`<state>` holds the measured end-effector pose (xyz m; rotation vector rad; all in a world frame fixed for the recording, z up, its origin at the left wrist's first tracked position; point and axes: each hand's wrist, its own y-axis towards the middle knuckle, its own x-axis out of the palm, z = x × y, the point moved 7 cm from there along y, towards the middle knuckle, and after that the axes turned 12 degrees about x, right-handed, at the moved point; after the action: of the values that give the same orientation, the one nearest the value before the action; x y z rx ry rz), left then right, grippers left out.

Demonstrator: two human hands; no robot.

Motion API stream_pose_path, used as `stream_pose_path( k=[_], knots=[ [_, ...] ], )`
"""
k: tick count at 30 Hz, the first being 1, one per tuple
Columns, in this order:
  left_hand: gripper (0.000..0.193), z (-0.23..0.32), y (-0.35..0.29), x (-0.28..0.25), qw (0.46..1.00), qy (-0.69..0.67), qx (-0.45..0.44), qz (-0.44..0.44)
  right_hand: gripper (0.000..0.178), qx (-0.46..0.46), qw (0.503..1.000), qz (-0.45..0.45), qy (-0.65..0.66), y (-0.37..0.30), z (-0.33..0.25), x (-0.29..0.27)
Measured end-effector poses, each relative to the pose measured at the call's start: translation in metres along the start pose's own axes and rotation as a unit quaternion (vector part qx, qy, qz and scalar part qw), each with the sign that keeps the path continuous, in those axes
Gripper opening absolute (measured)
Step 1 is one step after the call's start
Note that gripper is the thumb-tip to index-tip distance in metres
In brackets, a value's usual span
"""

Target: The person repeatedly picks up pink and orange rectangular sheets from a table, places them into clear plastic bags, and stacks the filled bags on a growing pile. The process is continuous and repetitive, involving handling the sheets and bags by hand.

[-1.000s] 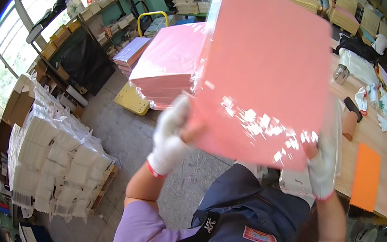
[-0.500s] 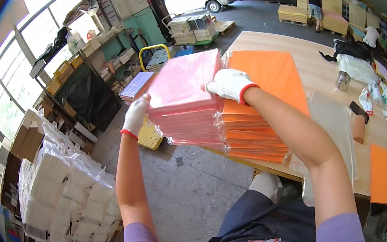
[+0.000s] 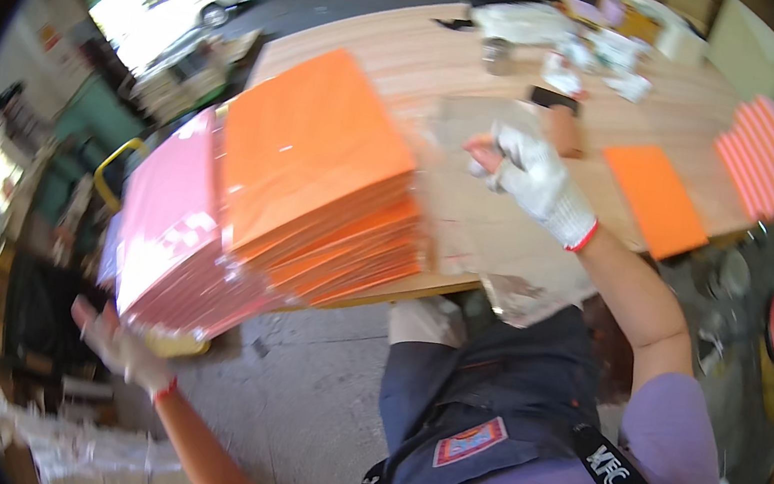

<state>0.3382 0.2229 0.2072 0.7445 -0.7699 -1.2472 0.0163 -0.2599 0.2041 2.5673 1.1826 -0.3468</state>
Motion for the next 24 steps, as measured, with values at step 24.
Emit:
stream_pose_path(
  k=[24],
  knots=[
    [0.053,0.152,-0.411,0.445,0.66,0.087,0.325,-0.672,0.045,0.297,0.72,0.389,0.492,-0.2,0.408,-0.353]
  ],
)
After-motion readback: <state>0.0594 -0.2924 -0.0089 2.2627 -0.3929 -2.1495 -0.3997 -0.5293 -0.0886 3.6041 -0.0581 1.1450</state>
